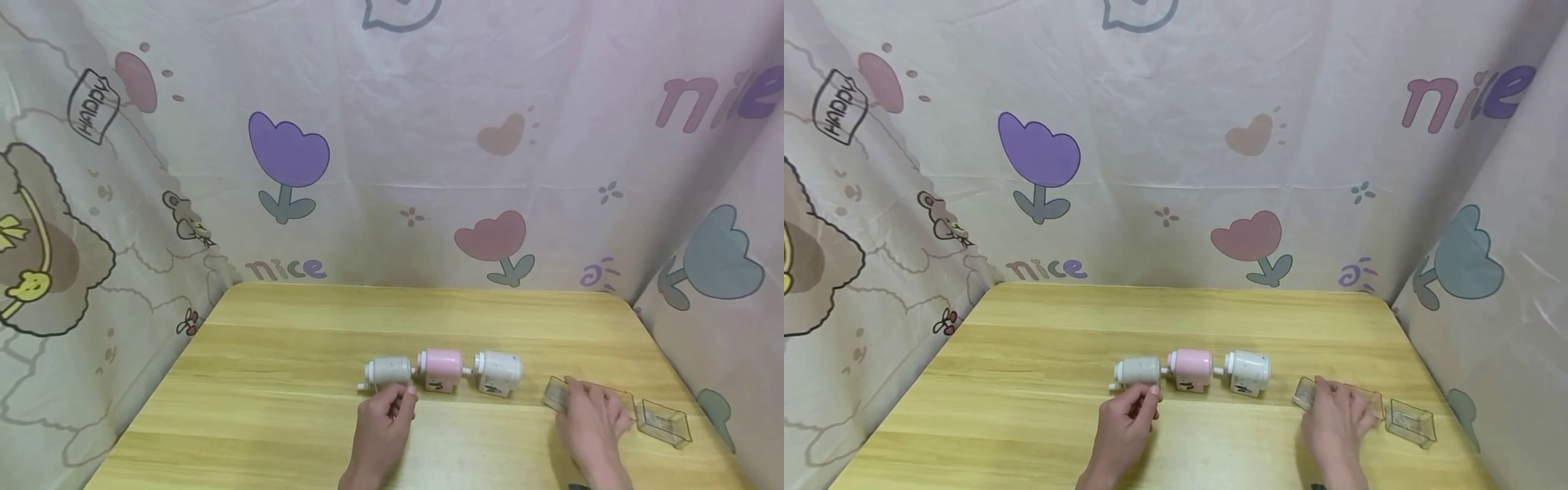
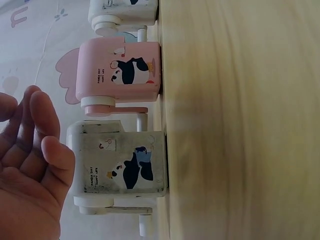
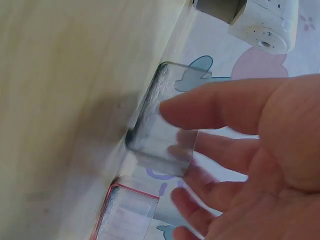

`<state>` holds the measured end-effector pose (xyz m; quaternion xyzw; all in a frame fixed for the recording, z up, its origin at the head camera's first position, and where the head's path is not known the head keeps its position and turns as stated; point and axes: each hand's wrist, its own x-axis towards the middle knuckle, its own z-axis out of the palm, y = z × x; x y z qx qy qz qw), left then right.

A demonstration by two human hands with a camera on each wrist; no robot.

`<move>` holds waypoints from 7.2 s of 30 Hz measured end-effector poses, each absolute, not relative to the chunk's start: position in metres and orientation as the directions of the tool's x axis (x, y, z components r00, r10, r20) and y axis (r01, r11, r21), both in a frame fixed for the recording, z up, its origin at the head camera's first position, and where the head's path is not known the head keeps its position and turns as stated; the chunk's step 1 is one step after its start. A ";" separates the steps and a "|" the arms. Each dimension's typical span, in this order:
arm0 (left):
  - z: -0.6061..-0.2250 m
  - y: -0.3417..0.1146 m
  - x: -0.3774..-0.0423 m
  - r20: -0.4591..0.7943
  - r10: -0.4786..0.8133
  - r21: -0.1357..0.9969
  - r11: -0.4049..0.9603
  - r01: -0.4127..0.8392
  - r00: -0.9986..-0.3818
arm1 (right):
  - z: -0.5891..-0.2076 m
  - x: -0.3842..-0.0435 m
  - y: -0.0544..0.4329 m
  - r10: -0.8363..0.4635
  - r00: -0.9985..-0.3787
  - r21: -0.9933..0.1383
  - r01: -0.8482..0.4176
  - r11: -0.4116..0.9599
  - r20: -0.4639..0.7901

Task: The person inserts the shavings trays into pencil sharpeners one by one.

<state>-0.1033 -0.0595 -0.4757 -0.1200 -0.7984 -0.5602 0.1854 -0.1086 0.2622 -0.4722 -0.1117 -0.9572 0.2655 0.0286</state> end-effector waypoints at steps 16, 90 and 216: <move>-0.477 -0.060 -0.105 0.419 -0.026 0.857 0.342 0.386 -0.907 | -0.474 -0.110 0.259 0.125 -0.988 -0.522 0.058 0.851 0.093; -0.472 -0.078 -0.109 0.275 -0.195 0.884 0.436 0.168 -0.942 | -0.479 -0.099 0.229 -0.385 -0.923 -0.695 -0.261 0.670 -0.024; -0.472 -0.101 -0.106 0.192 0.251 0.875 0.393 0.281 -0.949 | -0.481 -0.121 0.183 -0.407 -0.900 -0.713 -0.389 0.583 0.158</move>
